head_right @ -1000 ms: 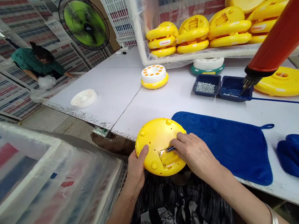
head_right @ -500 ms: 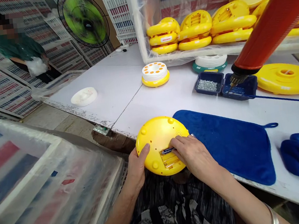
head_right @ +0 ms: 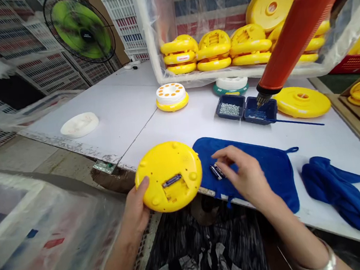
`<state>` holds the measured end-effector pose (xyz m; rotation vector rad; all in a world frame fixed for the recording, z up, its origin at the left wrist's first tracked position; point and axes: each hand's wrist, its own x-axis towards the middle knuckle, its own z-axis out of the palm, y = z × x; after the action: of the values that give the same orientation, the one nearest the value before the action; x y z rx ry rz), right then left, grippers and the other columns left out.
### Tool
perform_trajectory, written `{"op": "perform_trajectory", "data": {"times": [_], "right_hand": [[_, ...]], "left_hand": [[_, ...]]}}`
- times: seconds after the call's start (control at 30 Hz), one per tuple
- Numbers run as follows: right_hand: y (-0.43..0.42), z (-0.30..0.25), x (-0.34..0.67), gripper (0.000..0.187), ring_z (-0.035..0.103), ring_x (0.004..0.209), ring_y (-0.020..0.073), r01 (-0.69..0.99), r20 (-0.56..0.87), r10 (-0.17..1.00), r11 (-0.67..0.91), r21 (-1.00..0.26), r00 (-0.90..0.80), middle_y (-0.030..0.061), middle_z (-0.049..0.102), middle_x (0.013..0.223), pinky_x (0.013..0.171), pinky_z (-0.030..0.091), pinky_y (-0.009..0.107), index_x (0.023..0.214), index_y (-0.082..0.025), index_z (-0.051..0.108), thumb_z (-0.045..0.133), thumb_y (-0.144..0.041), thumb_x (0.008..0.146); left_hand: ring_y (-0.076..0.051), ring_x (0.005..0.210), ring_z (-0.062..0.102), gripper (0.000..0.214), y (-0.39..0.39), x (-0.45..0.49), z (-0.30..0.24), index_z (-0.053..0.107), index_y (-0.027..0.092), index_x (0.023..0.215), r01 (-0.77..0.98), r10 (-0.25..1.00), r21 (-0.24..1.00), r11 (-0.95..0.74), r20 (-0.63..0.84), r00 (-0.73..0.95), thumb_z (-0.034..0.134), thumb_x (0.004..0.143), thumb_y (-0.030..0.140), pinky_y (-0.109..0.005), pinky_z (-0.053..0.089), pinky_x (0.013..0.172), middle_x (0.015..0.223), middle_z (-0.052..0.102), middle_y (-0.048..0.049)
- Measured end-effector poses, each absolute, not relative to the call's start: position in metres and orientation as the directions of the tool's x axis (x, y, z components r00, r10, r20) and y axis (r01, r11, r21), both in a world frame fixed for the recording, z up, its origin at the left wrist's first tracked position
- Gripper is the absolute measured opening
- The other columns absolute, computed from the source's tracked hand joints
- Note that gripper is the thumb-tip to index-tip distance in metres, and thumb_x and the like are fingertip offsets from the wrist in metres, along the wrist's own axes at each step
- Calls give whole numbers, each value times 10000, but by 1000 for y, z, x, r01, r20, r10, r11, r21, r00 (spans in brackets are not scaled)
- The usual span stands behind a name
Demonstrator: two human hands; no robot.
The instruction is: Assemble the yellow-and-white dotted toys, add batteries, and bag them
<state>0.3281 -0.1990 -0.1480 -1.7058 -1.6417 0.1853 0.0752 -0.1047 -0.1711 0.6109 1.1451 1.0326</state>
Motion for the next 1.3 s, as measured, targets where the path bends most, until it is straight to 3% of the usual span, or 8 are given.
{"op": "perform_trajectory", "data": {"times": [0.17,0.47,0.6,0.73,0.8,0.97,1.17,1.3], "right_hand": [[-201,-165,350,186,634,743,160,896,120,977,-109,-430,177,-1,643,996,639,454,286,1075,-255,585,521,-165,926],[-192,-189,353,198,632,906,296,932,92,985,-105,-348,146,80,655,947,762,472,401,1051,-204,602,501,-153,887],[-199,-183,354,180,629,825,233,891,136,972,-114,-440,191,61,639,935,706,495,344,1064,-205,557,526,-168,890],[-201,-154,330,139,602,782,155,743,212,977,128,-657,19,12,594,925,688,488,269,1044,-241,549,543,-170,924],[-197,-140,312,151,610,833,153,699,232,967,237,-675,-105,19,583,974,713,487,269,1017,-240,560,516,-122,935],[-185,-128,275,150,630,743,191,827,94,931,358,-435,-354,43,584,940,613,493,306,986,-195,593,519,-76,933],[-171,-121,252,234,623,586,211,888,-82,884,454,-79,-459,32,596,816,500,435,322,849,-182,573,561,50,814],[-164,-120,253,221,668,699,212,906,-177,900,354,-233,-397,43,632,878,555,464,297,951,-189,523,564,-3,839]], "left_hand": [[-265,939,747,318,-98,68,-166,695,88,1100,-373,906,842,390,-424,-8,744,819,227,-357,628,818,1112,753,-152],[-295,938,736,610,-120,86,-182,709,91,1080,-367,909,835,410,-407,89,911,604,416,-343,619,776,1096,754,-163],[-264,905,732,582,-123,91,-187,709,88,1074,-340,918,853,395,-382,108,891,638,429,-308,604,751,1068,760,-156],[-261,912,727,572,-124,94,-187,700,89,1089,-336,925,862,380,-359,124,874,665,431,-319,600,772,1072,758,-157],[-261,917,725,574,-125,96,-186,692,91,1092,-340,924,859,383,-361,128,873,666,430,-327,598,786,1077,756,-157],[-212,815,710,535,-127,98,-188,679,95,1058,-332,923,861,385,-363,129,860,684,432,-293,583,728,1010,761,-131],[-197,786,692,509,-129,99,-192,698,100,1030,-356,925,854,378,-357,126,859,679,432,-279,568,703,978,756,-110],[-201,789,692,508,-130,99,-193,702,100,1023,-367,922,846,386,-367,124,858,676,438,-282,561,712,982,756,-115]]}}
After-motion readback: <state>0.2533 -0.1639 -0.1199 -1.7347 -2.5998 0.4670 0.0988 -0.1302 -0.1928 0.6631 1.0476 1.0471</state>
